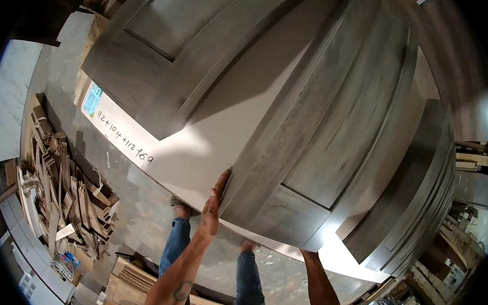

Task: The person carries wood cabinet panels and stacks them neatly on a white tabletop, aligning them into a single row.

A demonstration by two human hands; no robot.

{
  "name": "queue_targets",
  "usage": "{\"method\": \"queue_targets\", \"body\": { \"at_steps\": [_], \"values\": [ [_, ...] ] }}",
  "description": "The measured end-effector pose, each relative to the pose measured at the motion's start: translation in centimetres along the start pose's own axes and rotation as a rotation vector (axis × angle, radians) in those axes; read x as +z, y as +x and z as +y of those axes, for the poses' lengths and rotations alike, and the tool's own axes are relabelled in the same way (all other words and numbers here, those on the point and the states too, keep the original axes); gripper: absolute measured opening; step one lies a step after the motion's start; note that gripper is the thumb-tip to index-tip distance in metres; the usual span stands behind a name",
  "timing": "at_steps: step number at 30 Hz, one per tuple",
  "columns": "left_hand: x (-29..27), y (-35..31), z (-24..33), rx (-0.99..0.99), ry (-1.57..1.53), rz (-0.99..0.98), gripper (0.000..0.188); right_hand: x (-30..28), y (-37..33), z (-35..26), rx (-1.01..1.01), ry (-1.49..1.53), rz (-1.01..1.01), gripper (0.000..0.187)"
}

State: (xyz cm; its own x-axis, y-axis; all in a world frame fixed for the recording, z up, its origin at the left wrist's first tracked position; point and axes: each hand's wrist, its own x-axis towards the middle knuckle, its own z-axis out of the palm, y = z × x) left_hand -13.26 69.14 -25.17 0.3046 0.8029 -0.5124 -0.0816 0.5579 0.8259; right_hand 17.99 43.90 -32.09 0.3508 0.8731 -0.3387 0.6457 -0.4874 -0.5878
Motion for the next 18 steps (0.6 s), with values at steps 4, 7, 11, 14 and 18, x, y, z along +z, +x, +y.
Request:
{"method": "queue_targets", "body": {
  "at_steps": [4,7,11,14,18],
  "values": [
    [0.1,0.2,0.5,-0.037,0.007,0.011,0.076,0.0,0.0,0.1,0.005,0.011,-0.009,0.034],
    [0.1,0.5,1.3,0.002,0.050,0.030,0.077,0.1,0.6,-0.2,-0.007,0.010,-0.015,0.035],
    [-0.1,2.4,2.8,0.001,0.065,0.025,0.078,0.3,2.2,-1.3,-0.033,-0.008,-0.017,0.035],
    [-0.9,3.7,2.9,-0.010,0.033,0.071,0.079,0.9,3.4,-3.1,-0.066,-0.024,-0.011,0.035],
    [-2.3,4.9,4.6,-0.009,0.012,0.079,0.082,2.0,4.5,-6.2,-0.107,-0.002,-0.006,0.036]
  ]
}}
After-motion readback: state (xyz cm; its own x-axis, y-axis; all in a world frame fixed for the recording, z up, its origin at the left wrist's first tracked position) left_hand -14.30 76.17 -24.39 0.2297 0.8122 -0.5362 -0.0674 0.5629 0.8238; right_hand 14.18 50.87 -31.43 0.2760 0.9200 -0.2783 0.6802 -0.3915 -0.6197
